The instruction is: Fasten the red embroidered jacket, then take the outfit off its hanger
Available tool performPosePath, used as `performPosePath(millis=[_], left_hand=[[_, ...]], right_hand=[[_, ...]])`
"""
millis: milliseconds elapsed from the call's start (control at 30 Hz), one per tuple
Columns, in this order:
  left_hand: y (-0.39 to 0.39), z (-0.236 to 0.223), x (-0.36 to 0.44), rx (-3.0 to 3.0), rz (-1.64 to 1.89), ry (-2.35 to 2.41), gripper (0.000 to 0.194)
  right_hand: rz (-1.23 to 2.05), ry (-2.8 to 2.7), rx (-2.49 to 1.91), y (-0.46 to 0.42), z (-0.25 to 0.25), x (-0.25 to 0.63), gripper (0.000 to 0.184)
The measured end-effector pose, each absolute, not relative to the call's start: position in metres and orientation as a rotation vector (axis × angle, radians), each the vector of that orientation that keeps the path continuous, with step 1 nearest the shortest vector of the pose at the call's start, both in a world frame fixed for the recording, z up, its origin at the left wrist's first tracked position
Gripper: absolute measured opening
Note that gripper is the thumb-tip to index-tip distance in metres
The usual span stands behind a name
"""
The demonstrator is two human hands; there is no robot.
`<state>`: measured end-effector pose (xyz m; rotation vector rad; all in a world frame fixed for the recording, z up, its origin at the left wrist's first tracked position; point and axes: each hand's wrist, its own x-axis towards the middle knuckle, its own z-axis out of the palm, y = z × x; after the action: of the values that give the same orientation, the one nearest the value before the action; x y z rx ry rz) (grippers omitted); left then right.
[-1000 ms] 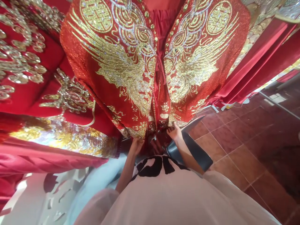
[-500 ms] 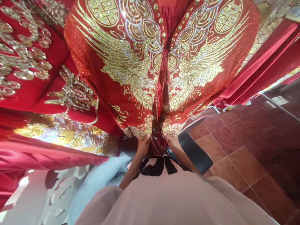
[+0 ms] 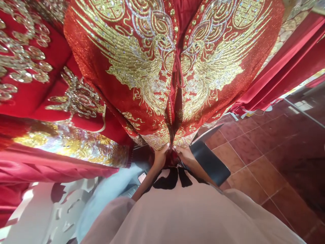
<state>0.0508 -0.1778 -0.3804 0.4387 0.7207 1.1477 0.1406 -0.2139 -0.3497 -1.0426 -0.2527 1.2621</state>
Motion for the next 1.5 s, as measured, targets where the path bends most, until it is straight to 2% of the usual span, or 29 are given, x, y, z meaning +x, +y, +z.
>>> performPosePath(millis=[267, 400, 700, 1067, 1267, 1367, 1500], left_hand=[[-0.180, -0.381, 0.055, 0.443, 1.160, 0.688, 0.053], [-0.179, -0.390, 0.056, 0.439, 1.185, 0.733, 0.056], [-0.181, -0.412, 0.063, 0.506, 1.257, 0.762, 0.047], [-0.167, -0.431, 0.063, 0.571, 1.223, 0.795, 0.036], [-0.157, -0.436, 0.060, 0.631, 1.227, 0.904, 0.028], [-0.153, -0.436, 0.060, 0.677, 1.240, 0.934, 0.025], [-0.151, -0.435, 0.062, 0.730, 1.249, 0.943, 0.018]], right_hand=[[1.287, -0.165, -1.028, -0.214, -0.351, 0.140, 0.038], [1.279, -0.144, -1.034, -0.213, -0.354, 0.138, 0.033], [1.283, -0.061, -1.072, -0.198, -0.365, 0.136, 0.022], [1.302, -0.043, -1.150, -0.195, -0.382, 0.136, 0.025], [1.460, -0.113, -1.333, -0.212, -0.391, 0.137, 0.028], [1.367, -0.261, -1.378, -0.206, -0.385, 0.134, 0.027], [1.126, -0.445, -1.479, -0.190, -0.376, 0.134, 0.016]])
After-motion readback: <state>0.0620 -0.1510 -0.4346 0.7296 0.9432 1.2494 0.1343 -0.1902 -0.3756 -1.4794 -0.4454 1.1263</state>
